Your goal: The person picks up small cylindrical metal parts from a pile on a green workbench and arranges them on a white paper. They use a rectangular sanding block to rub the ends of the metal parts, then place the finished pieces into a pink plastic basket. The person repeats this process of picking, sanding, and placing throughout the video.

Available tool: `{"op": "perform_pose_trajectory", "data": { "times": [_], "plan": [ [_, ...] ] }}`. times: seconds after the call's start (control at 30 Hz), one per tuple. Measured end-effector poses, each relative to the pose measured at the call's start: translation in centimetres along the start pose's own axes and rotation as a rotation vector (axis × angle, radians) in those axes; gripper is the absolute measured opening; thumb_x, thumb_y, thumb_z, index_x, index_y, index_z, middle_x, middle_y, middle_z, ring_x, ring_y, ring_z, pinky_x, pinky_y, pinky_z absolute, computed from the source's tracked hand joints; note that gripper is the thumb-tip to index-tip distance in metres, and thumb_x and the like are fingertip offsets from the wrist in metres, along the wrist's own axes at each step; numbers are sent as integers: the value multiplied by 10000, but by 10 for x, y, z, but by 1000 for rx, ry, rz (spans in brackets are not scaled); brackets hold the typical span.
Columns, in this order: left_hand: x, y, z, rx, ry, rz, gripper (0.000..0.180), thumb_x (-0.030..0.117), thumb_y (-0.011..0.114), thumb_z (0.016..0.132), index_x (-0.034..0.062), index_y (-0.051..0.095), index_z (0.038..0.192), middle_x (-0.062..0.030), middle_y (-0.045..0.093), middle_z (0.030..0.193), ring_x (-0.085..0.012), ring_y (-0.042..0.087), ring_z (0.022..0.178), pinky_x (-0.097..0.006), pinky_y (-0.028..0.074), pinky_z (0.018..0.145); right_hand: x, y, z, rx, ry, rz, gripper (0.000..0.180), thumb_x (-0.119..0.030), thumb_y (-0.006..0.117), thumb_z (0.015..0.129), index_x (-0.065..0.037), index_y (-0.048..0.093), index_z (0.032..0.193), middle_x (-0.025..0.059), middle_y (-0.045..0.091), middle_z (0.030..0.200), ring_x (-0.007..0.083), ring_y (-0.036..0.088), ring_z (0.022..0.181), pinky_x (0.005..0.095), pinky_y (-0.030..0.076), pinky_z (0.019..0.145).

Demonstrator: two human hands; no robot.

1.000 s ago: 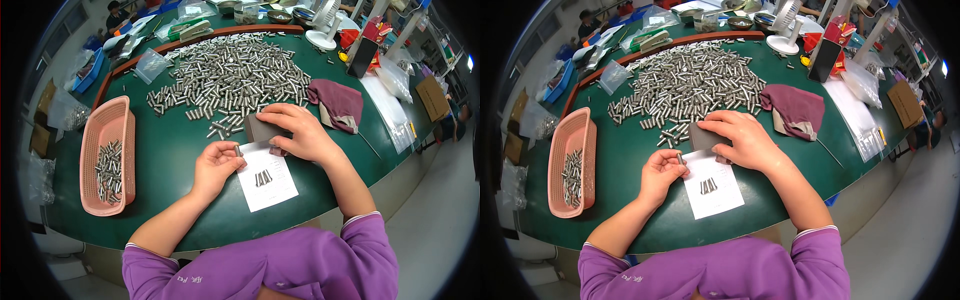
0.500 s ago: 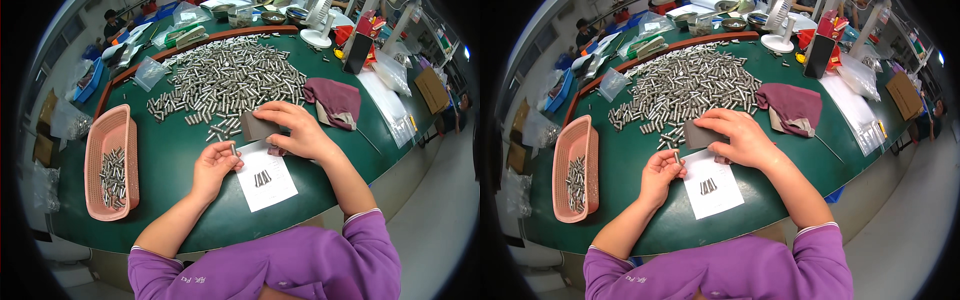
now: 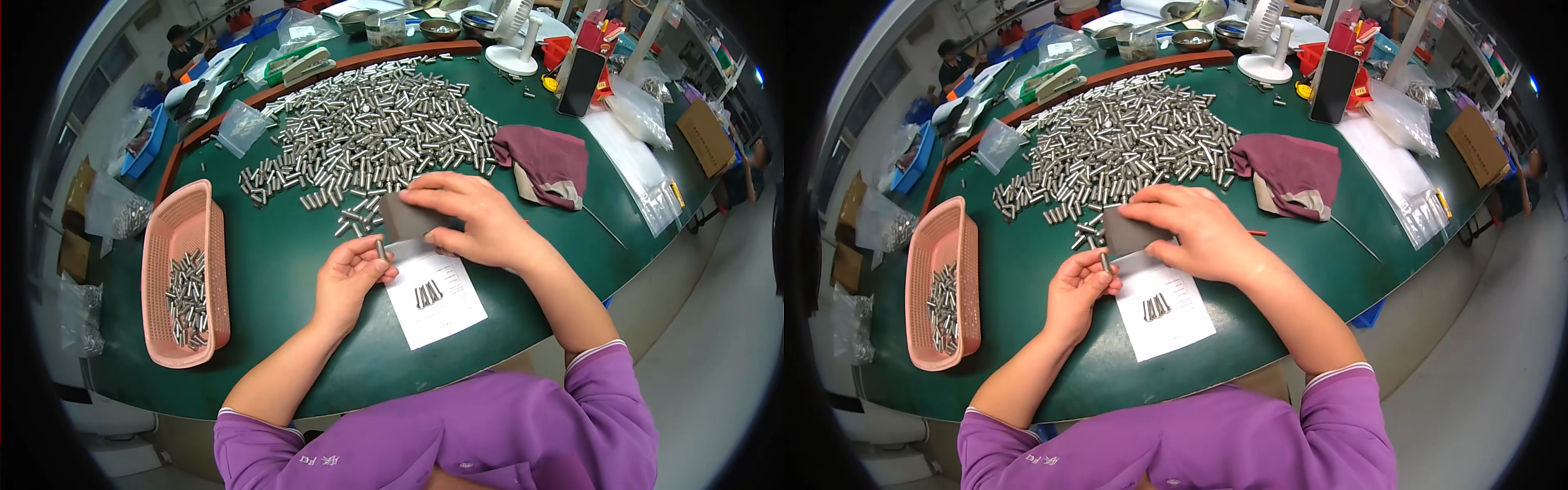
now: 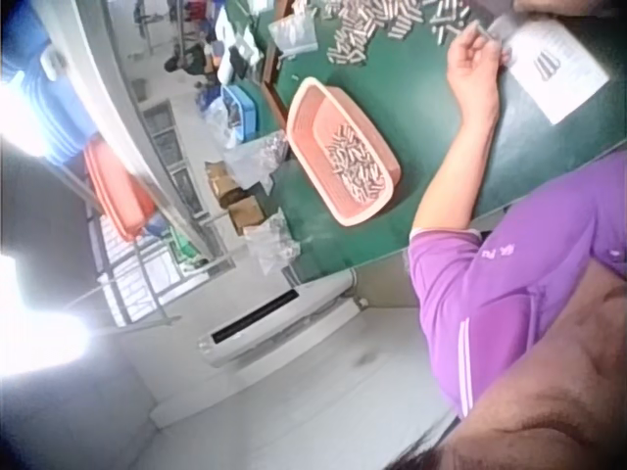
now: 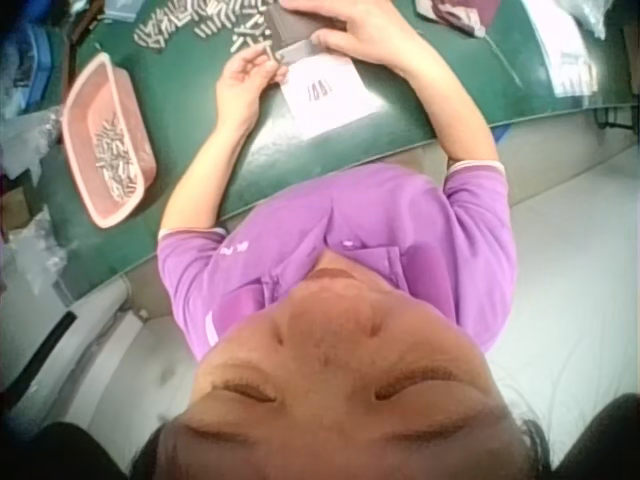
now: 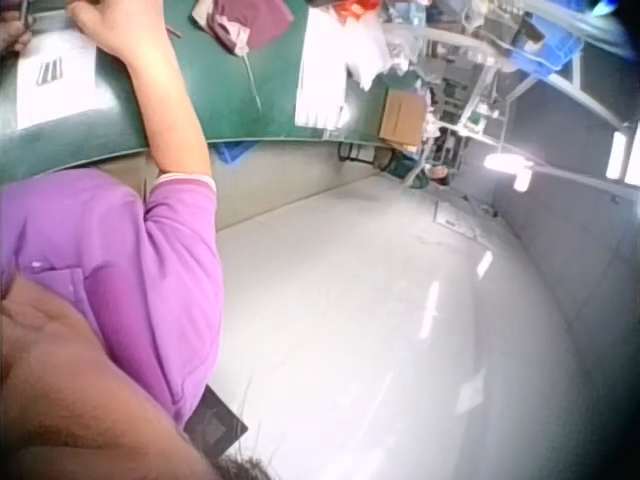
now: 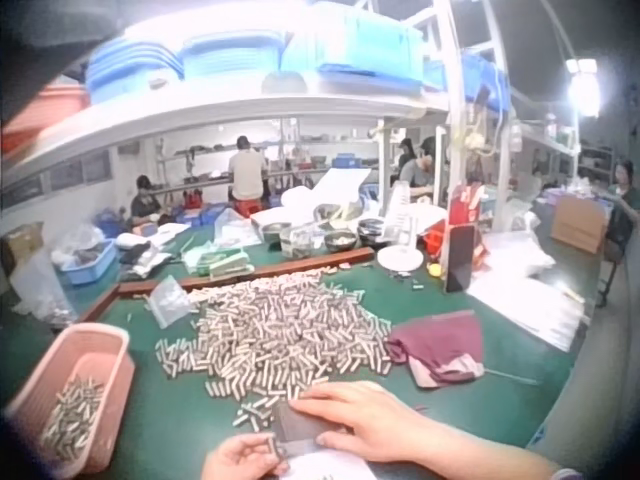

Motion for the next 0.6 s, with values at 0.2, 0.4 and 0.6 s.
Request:
{"op": "perform_pose_trajectory", "data": {
  "times": [0.2, 0.4, 0.6],
  "plan": [
    [2, 3, -2, 40, -32, 108, 257, -9, 645, 905, -21, 575, 1152, -104, 668, 1026, -178, 671, 843, -295, 566, 780, -35, 26, 10, 4, -107, 68, 534, -92, 710, 714, -148, 628, 1239, 44, 603, 1215, 240, 567, 1146, 403, 422, 940],
    [3, 1, -1, -7, 27, -22, 282, 12, 653, 901, 12, 582, 1174, -122, 669, 993, -164, 666, 809, -286, 564, 753, 9, -5, -3, -2, 70, 29, 542, -83, 693, 717, -153, 627, 1250, 47, 600, 1226, 250, 575, 1134, 410, 420, 953],
    [1, 2, 2, -1, -4, 62, 311, -24, 636, 901, -11, 563, 1203, -127, 663, 1002, -174, 676, 844, -291, 568, 770, -39, 26, 10, 14, -119, 126, 606, -88, 721, 710, -172, 593, 1297, 49, 589, 1262, 257, 570, 1149, 404, 434, 949]
  ]
}}
Point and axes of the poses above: each hand's wrist, its own z-axis towards the middle knuckle, its own y-axis out of the palm, x = y × z, the point moved 7 cm from there along z, towards the middle knuckle
